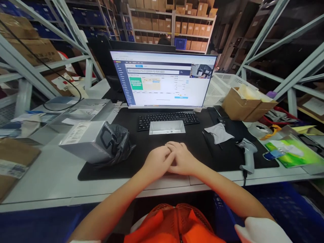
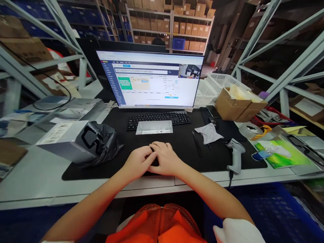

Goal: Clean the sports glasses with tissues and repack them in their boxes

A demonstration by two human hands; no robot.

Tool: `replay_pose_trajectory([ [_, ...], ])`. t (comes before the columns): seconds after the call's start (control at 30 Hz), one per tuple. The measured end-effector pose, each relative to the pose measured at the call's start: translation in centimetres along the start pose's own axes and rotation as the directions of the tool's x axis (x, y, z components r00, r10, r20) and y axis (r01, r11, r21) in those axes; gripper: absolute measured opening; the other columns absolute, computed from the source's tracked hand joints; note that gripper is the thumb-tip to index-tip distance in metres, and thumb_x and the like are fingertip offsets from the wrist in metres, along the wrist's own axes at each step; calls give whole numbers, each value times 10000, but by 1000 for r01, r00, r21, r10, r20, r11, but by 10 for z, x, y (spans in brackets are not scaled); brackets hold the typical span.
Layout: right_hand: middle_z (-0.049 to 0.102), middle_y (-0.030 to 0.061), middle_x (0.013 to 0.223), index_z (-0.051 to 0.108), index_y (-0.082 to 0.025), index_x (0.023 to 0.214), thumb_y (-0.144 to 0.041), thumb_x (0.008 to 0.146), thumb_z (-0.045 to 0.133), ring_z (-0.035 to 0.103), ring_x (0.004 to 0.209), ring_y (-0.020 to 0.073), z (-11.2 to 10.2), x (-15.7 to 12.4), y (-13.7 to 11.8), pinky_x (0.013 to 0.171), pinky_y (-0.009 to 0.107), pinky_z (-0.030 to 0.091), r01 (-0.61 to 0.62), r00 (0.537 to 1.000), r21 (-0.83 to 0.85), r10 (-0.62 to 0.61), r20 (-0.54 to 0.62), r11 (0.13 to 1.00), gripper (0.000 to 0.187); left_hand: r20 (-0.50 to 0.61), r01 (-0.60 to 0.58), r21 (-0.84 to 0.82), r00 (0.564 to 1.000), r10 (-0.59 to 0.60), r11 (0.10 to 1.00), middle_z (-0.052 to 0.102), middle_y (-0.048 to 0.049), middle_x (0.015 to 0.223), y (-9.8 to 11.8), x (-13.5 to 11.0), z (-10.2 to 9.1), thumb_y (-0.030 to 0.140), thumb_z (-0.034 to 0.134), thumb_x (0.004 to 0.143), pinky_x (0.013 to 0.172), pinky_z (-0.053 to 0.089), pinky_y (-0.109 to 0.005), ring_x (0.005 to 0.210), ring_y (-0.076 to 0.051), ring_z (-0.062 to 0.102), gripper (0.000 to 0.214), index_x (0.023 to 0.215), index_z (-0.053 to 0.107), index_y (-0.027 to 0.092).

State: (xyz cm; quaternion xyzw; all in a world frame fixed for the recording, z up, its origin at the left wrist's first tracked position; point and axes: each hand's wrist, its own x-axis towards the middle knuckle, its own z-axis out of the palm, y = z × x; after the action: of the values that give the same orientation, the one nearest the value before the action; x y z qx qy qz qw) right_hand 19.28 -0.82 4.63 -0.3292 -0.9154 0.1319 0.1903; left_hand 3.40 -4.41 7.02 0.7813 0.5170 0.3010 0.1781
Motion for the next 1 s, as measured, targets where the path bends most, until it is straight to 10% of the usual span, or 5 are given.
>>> replay_pose_trajectory([
  [0.17, 625, 138, 1272, 693, -145, 1053, -274, 939, 540, 561, 1161, 259, 9, 14, -11, 960, 422, 389, -46, 999, -8, 46, 19, 999, 230, -17, -76, 36, 997, 76, 996, 598, -46, 803, -26, -14, -8, 371, 431, 1006, 740, 428, -347, 805, -200, 542, 375, 699, 557, 197],
  [0.4, 676, 80, 1203, 752, -165, 812, -242, 950, 546, 611, 1041, 200, 5, 36, -17, 912, 377, 397, -121, 992, 99, 115, 61, 988, 260, 12, -56, 111, 998, 55, 992, 658, -78, 1144, -62, -36, -22, 289, 588, 926, 950, 456, -406, 1072, -242, 573, 191, 1083, 652, 201],
  [0.73, 701, 64, 1136, 657, -189, 657, -164, 905, 522, 568, 1158, 246, -9, 14, 1, 1099, 505, 280, -72, 983, 175, 99, -155, 982, 284, -47, -30, 150, 998, 38, 988, 692, -48, 917, -73, -37, -18, 293, 608, 925, 800, 451, -387, 895, -231, 617, 117, 883, 653, 194],
  [1.0, 655, 74, 1206, 540, -208, 591, -280, 905, 508, 617, 1096, 233, -32, -14, 14, 994, 384, 457, -252, 838, 696, 511, -191, 673, 324, -241, -121, 80, 961, 137, 989, 677, -112, 1086, -89, -45, -25, 341, 612, 918, 931, 499, -451, 1067, -270, 620, 157, 938, 648, 189],
])
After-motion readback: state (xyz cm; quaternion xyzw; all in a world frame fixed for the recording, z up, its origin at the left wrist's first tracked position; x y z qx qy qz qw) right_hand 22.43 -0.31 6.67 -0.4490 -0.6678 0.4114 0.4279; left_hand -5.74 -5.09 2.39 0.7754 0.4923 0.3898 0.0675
